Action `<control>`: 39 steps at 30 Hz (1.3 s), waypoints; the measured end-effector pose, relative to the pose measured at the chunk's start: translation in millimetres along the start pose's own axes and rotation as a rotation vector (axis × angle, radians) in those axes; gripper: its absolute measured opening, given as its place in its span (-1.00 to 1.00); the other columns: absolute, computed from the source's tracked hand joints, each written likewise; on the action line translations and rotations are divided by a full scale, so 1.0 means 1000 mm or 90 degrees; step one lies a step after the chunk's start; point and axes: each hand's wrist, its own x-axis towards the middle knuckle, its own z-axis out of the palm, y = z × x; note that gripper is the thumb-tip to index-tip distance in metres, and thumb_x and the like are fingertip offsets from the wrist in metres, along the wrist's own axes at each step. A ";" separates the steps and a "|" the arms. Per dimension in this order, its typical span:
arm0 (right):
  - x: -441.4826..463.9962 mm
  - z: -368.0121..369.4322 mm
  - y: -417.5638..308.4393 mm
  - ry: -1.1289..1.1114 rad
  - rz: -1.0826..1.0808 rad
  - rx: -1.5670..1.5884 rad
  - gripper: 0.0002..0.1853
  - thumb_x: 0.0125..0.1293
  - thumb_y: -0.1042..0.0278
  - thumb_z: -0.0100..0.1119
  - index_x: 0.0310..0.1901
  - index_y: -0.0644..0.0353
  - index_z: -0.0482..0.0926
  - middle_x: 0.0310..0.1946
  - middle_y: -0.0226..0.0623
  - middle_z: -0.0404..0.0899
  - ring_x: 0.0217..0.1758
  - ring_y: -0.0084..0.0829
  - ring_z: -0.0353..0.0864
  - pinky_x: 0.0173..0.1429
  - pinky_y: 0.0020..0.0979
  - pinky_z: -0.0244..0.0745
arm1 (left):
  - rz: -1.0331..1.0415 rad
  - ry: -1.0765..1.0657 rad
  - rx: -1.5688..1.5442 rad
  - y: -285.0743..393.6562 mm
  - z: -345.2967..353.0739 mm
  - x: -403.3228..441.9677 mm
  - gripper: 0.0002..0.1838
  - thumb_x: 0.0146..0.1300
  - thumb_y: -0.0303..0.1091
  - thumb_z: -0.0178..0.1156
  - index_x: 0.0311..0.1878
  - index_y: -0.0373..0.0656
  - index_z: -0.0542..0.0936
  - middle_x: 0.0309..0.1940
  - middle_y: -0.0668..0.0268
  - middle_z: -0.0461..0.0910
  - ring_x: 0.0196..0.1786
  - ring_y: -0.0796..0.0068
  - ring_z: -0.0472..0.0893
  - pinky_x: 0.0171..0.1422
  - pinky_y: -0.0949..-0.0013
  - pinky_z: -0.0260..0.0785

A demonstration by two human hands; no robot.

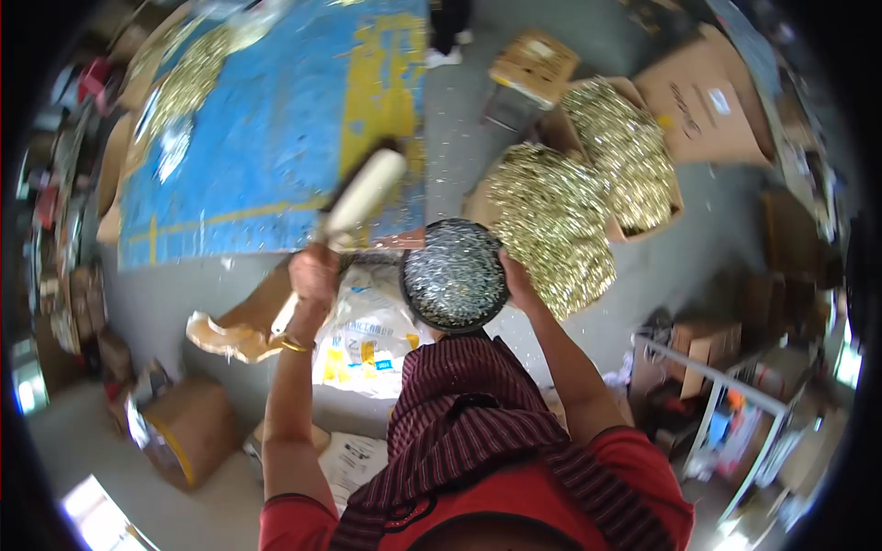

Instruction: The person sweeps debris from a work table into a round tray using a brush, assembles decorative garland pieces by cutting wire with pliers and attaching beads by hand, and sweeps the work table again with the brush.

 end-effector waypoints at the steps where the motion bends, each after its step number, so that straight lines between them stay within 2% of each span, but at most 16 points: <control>1: -0.007 0.003 0.007 0.046 -0.172 -0.030 -0.35 0.28 -0.22 -0.10 -0.01 0.33 0.49 -0.19 -0.20 0.56 -0.08 -0.37 0.44 0.07 -0.38 0.29 | 0.054 0.092 -0.070 -0.013 0.011 0.028 -0.62 0.26 -0.11 0.07 -0.06 -0.24 0.53 -0.28 -0.05 0.57 -0.31 0.09 0.57 -0.33 0.25 0.43; 4: -0.055 0.001 -0.011 0.038 -0.105 -0.174 -0.26 0.29 -0.32 -0.28 0.09 0.30 0.42 0.04 0.03 0.45 0.16 -0.14 0.37 0.27 -0.30 0.18 | 0.176 0.203 -0.095 -0.049 0.071 0.095 -0.75 0.17 -0.19 0.12 -0.36 -0.21 0.58 -0.47 -0.04 0.57 -0.43 0.01 0.56 -0.37 0.17 0.42; 8: -0.092 -0.018 0.017 0.127 -0.134 0.004 -0.37 0.31 -0.18 -0.10 -0.01 0.35 0.50 -0.13 -0.14 0.54 -0.04 -0.40 0.48 0.09 -0.38 0.34 | 0.263 0.108 -0.099 -0.012 0.083 -0.015 -0.67 0.16 -0.20 0.10 -0.07 -0.17 0.57 -0.58 0.03 0.54 -0.63 0.10 0.50 -0.55 0.15 0.34; 9: -0.111 -0.025 0.015 0.130 -0.102 0.067 -0.39 0.31 -0.15 -0.08 -0.02 0.36 0.51 -0.15 -0.17 0.55 -0.07 -0.44 0.48 0.06 -0.41 0.35 | 0.426 0.174 -0.068 -0.023 0.097 -0.037 -0.61 0.16 -0.22 0.10 0.05 -0.14 0.51 -0.63 0.09 0.52 -0.69 0.20 0.48 -0.60 0.20 0.31; 12: -0.160 -0.069 0.022 0.140 -0.025 0.241 -0.42 0.34 -0.08 -0.07 -0.02 0.41 0.49 -0.15 -0.25 0.55 -0.12 -0.50 0.49 0.02 -0.46 0.38 | 0.317 -0.084 -0.279 -0.011 0.105 -0.116 -0.60 0.27 -0.08 0.02 0.01 -0.17 0.52 -0.23 0.03 0.58 -0.29 0.17 0.58 -0.20 0.26 0.42; 15: -0.215 -0.117 0.038 0.178 -0.002 0.413 -0.39 0.35 -0.09 -0.11 0.03 0.44 0.43 -0.09 -0.25 0.53 -0.10 -0.47 0.51 0.06 -0.44 0.39 | 0.196 -0.190 -0.262 0.008 0.121 -0.160 -0.62 0.24 -0.05 0.07 -0.21 -0.26 0.50 -0.40 0.04 0.58 -0.31 -0.04 0.54 -0.25 0.18 0.38; 17: -0.244 -0.147 0.053 0.227 -0.058 0.516 -0.39 0.34 -0.10 -0.11 0.05 0.42 0.41 -0.09 -0.25 0.54 -0.09 -0.46 0.52 0.06 -0.42 0.41 | 0.077 -0.342 -0.255 -0.062 0.244 -0.143 -0.67 0.16 -0.15 0.15 -0.26 -0.29 0.48 -0.43 0.02 0.56 -0.33 -0.05 0.53 -0.24 0.17 0.36; 19: -0.265 -0.184 0.074 0.300 -0.100 0.559 -0.40 0.34 -0.11 -0.11 0.06 0.36 0.41 -0.08 -0.26 0.54 -0.09 -0.45 0.53 0.06 -0.42 0.43 | 0.384 -0.280 -0.141 -0.009 0.240 -0.149 -0.67 0.10 -0.18 0.19 -0.27 -0.29 0.48 -0.42 0.00 0.55 -0.32 -0.05 0.53 -0.22 0.13 0.37; 20: -0.277 -0.202 0.085 0.338 -0.110 0.581 -0.41 0.34 -0.12 -0.11 0.07 0.33 0.41 -0.08 -0.27 0.54 -0.09 -0.45 0.53 0.05 -0.42 0.43 | 0.703 -0.157 0.043 0.045 0.201 -0.163 -0.66 0.06 -0.18 0.21 -0.26 -0.28 0.47 -0.40 -0.02 0.55 -0.29 -0.05 0.54 -0.21 0.10 0.38; 21: -0.284 -0.223 0.099 0.330 -0.113 0.616 -0.44 0.34 -0.11 -0.11 0.06 0.28 0.42 -0.07 -0.30 0.54 -0.08 -0.45 0.53 0.08 -0.40 0.41 | 0.401 -0.249 -0.066 0.034 0.248 -0.160 -0.58 -0.04 -0.13 0.28 -0.23 -0.26 0.48 -0.33 -0.02 0.57 -0.21 -0.02 0.56 -0.16 0.09 0.41; 24: -0.312 -0.287 0.099 0.428 -0.163 0.606 -0.40 0.33 -0.13 -0.12 0.13 0.29 0.36 0.01 -0.24 0.48 0.02 -0.39 0.47 0.16 -0.34 0.34 | 0.243 -0.379 0.033 0.121 0.232 -0.178 -0.51 -0.12 -0.07 0.32 -0.21 -0.25 0.49 -0.32 -0.01 0.58 -0.18 -0.01 0.57 -0.14 0.10 0.41; 29: -0.327 -0.432 0.112 0.460 -0.213 0.654 -0.34 0.34 -0.13 -0.15 0.24 0.30 0.22 0.18 -0.28 0.33 0.18 -0.37 0.33 0.28 -0.31 0.20 | 0.159 -0.434 0.199 0.206 0.262 -0.209 -0.44 -0.03 0.14 0.19 -0.22 -0.22 0.59 -0.32 -0.02 0.60 -0.19 0.05 0.61 -0.10 0.10 0.44; 33: -0.320 -0.550 0.096 0.495 -0.232 0.583 -0.32 0.34 -0.15 -0.15 0.25 0.30 0.21 0.20 -0.28 0.31 0.17 -0.36 0.34 0.27 -0.33 0.21 | 0.433 -0.553 0.332 0.186 0.357 -0.205 -0.50 -0.07 0.09 0.23 -0.29 -0.20 0.63 -0.32 -0.01 0.61 -0.20 0.07 0.61 -0.12 0.14 0.45; 37: -0.283 -0.659 0.017 0.505 -0.270 0.611 -0.31 0.33 -0.18 -0.16 0.21 0.34 0.27 0.16 -0.24 0.35 0.14 -0.35 0.38 0.24 -0.34 0.27 | 0.066 -0.599 0.191 0.326 0.348 -0.252 -0.56 -0.13 0.06 0.29 -0.42 -0.18 0.64 -0.48 0.08 0.62 -0.37 0.17 0.63 -0.24 0.26 0.46; 38: -0.271 -0.682 0.011 0.494 -0.291 0.593 -0.31 0.33 -0.18 -0.16 0.21 0.33 0.27 0.16 -0.24 0.35 0.15 -0.35 0.38 0.24 -0.34 0.27 | 0.371 -0.707 0.131 0.284 0.420 -0.238 -0.58 -0.08 0.06 0.25 -0.49 -0.17 0.64 -0.55 0.12 0.61 -0.49 0.23 0.62 -0.36 0.29 0.44; 39: -0.258 -0.704 0.000 0.491 -0.283 0.602 -0.31 0.33 -0.19 -0.16 0.21 0.32 0.28 0.16 -0.25 0.35 0.15 -0.36 0.38 0.25 -0.33 0.26 | 0.179 -0.724 0.158 0.324 0.412 -0.246 -0.58 -0.06 0.06 0.24 -0.49 -0.17 0.63 -0.58 0.13 0.60 -0.53 0.25 0.60 -0.41 0.28 0.42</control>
